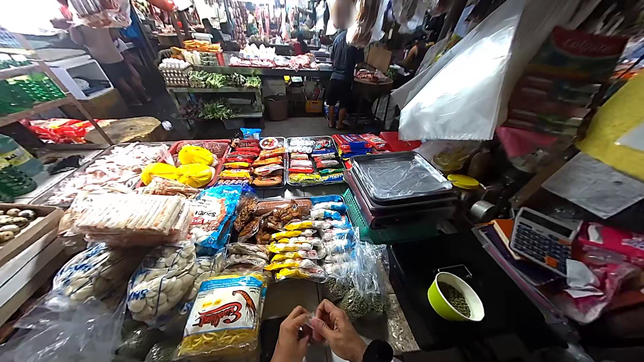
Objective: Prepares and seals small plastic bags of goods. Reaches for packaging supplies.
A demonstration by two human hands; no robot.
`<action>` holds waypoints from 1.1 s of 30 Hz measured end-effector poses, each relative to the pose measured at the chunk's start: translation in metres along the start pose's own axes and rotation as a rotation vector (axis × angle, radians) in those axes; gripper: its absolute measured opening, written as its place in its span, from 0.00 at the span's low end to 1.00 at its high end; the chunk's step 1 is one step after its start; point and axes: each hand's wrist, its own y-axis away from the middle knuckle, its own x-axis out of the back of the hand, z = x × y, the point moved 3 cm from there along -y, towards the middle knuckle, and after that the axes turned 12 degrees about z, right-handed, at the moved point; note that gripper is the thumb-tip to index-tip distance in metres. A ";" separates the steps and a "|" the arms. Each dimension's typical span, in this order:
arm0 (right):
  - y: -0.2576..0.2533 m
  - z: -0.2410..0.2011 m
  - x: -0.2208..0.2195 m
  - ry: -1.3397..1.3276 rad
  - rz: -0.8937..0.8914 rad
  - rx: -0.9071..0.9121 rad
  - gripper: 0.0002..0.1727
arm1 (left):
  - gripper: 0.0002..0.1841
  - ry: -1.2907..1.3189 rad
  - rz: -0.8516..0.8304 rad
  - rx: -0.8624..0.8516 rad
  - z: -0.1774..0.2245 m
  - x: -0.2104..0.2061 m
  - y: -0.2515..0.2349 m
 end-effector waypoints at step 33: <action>0.011 0.007 0.013 0.151 0.143 -0.072 0.12 | 0.14 -0.402 0.029 -0.400 0.013 -0.007 0.007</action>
